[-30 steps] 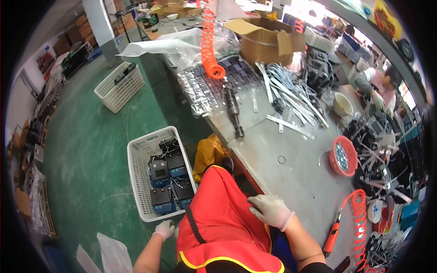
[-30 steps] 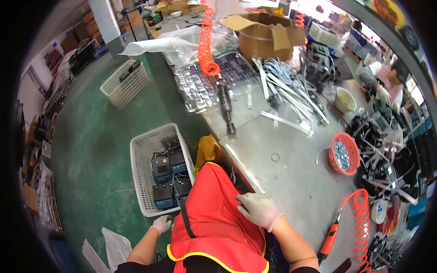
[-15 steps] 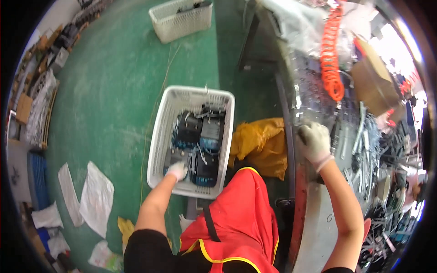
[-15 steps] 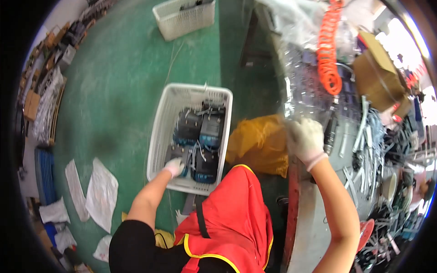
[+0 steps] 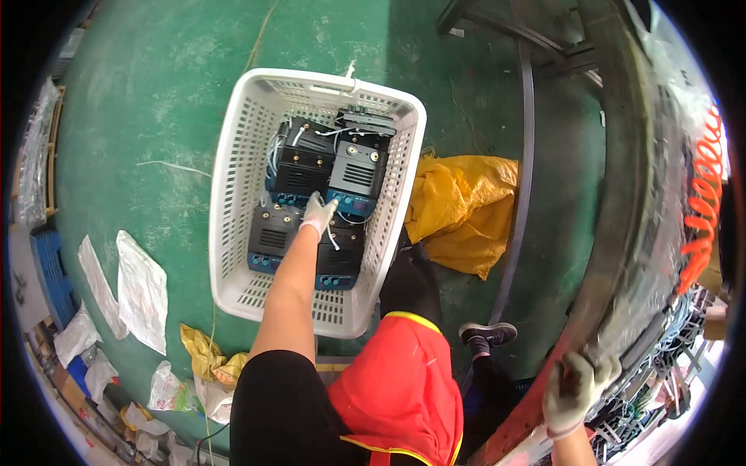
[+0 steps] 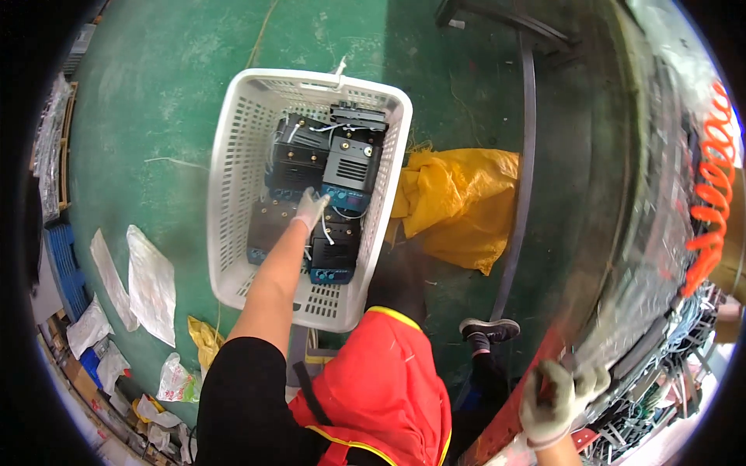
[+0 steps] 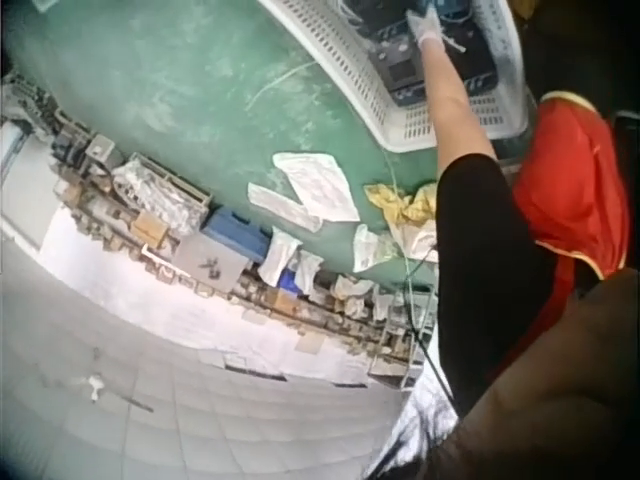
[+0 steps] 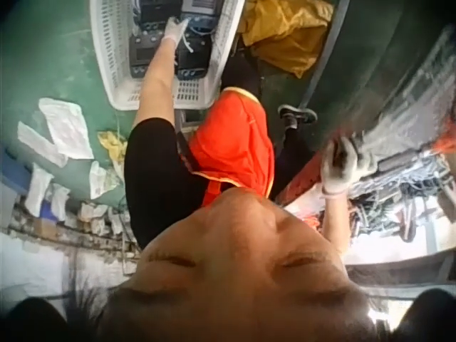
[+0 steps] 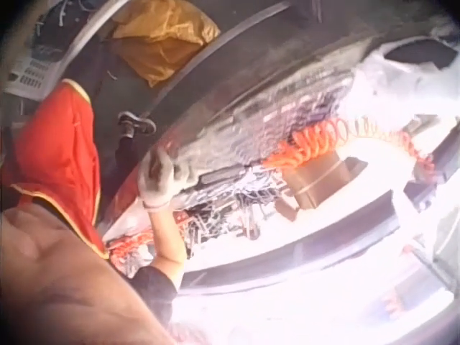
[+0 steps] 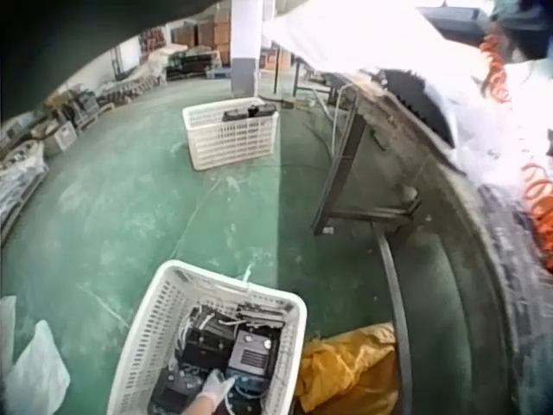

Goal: The person assembles electronic components by mounting metal plates onto plastic casings and securing them with screws using an electric screwdriver.

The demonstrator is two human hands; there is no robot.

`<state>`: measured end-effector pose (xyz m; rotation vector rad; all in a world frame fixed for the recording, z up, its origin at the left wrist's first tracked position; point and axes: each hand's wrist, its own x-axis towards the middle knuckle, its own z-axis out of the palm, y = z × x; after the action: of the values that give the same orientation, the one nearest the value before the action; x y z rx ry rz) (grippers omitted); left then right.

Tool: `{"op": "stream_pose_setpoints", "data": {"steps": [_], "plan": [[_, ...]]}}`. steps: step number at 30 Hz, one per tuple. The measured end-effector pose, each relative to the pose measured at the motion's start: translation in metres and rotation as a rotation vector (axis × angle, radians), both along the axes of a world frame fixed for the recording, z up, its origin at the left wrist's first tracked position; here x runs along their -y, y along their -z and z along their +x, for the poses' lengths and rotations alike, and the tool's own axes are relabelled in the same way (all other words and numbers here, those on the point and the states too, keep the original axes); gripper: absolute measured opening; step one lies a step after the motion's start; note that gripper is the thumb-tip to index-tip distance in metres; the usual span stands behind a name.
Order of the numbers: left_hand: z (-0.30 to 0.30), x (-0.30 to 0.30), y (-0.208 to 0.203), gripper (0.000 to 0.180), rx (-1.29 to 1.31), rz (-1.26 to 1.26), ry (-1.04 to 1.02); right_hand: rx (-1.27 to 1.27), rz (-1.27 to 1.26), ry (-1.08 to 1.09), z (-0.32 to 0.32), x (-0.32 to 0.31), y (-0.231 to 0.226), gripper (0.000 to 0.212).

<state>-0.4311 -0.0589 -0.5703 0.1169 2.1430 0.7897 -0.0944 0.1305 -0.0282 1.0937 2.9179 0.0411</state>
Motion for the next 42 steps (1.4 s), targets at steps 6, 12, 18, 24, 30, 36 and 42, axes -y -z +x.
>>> {"op": "stream_pose_setpoints", "data": {"steps": [6,12,18,24,30,36,42], "plan": [[-0.022,-0.044,0.035,0.094,0.245,-0.023,-0.163,0.052,-0.068,-0.133,-0.010,-0.012,-0.005,0.021],[-0.023,-0.066,-0.010,0.098,0.220,-0.095,-0.305,0.018,-0.197,-0.086,-0.012,-0.011,-0.002,0.027],[-0.042,-0.098,-0.060,0.069,0.461,0.136,-0.187,0.092,-0.184,-0.051,-0.007,-0.007,-0.008,0.029],[-0.058,-0.070,-0.045,0.054,0.637,0.332,-0.245,0.056,-0.085,-0.021,-0.008,-0.002,-0.003,0.035],[-0.032,-0.048,-0.133,0.049,0.694,0.429,-0.369,0.050,0.024,0.036,-0.013,-0.003,0.001,0.032],[-0.015,0.042,-0.190,0.049,0.731,0.584,-0.183,-0.036,0.019,0.013,-0.019,-0.001,-0.004,0.028],[0.009,0.082,-0.321,0.059,0.307,0.662,0.048,-0.167,0.020,-0.086,-0.022,0.000,-0.007,0.029]]}}
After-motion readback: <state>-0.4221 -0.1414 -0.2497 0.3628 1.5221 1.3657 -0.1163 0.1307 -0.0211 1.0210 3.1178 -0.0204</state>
